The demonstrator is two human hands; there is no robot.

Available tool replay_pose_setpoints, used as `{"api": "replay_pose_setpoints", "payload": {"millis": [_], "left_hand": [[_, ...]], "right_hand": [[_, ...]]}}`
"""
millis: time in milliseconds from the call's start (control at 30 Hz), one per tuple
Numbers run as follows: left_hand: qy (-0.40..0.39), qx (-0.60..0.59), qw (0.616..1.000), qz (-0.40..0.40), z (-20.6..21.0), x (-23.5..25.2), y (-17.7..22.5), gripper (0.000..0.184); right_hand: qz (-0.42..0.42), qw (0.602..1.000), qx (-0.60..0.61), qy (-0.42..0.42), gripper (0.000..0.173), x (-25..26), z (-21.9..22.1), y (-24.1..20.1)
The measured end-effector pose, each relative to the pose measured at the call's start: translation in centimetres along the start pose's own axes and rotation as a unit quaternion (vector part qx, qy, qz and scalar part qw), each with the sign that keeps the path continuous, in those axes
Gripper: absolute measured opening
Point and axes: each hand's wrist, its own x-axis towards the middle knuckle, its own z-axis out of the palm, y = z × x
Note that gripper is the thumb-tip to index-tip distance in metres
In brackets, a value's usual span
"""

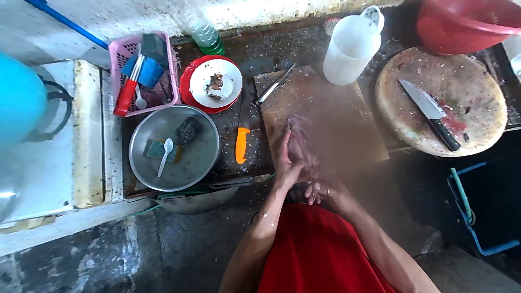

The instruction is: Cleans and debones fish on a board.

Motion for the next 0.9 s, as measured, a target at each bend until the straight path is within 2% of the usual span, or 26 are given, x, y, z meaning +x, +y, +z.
{"api": "replay_pose_setpoints", "payload": {"millis": [100, 233, 300, 367, 433, 500, 567, 667, 733, 900], "left_hand": [[-0.013, 0.026, 1.0, 0.013, -0.1, 0.2, 0.2, 0.098], [-0.025, 0.044, 0.998, 0.023, -0.2, 0.3, 0.0, 0.097], [-0.024, 0.023, 0.999, 0.012, -0.3, 0.1, -0.1, 0.097], [-0.014, -0.001, 1.0, 0.003, -0.2, 0.1, -0.1, 0.099], [-0.004, -0.009, 1.0, 0.006, 0.0, 0.1, 0.0, 0.1], [-0.007, -0.001, 1.0, 0.011, 0.0, 0.0, -0.1, 0.1], [-0.011, 0.018, 1.0, 0.018, 0.0, -0.1, -0.4, 0.098], [-0.018, 0.025, 0.999, 0.014, -0.2, -0.1, -0.4, 0.097], [-0.012, 0.002, 1.0, 0.012, -0.5, -0.1, -0.5, 0.098], [0.016, -0.128, 0.991, -0.034, -0.1, 0.1, -0.8, 0.102]], "right_hand": [[-0.047, 0.998, 0.024, 0.015, 0.04, 0.5, 0.2, -0.1], [-0.13, 0.991, 0.035, 0.022, 0.048, -0.6, 1.1, -1.2], [-0.108, 0.994, 0.012, 0.019, 0.048, -1.1, 1.1, -1.6], [-0.051, 0.998, -0.03, 0.017, 0.05, -1.4, 0.9, -1.5], [-0.01, 1.0, -0.028, 0.009, 0.053, -0.9, 0.4, -0.5], [0.002, 1.0, -0.012, 0.018, 0.049, -0.1, 0.1, 0.1], [-0.017, 0.999, -0.011, 0.031, 0.039, 0.6, 0.0, -0.3], [-0.1, 0.995, -0.022, 0.004, 0.045, 0.3, 0.2, -2.0], [-0.116, 0.993, -0.035, -0.006, 0.05, -0.3, 0.5, -2.9], [0.009, 0.987, -0.159, 0.032, 0.048, -1.8, 0.3, -1.6]]}}
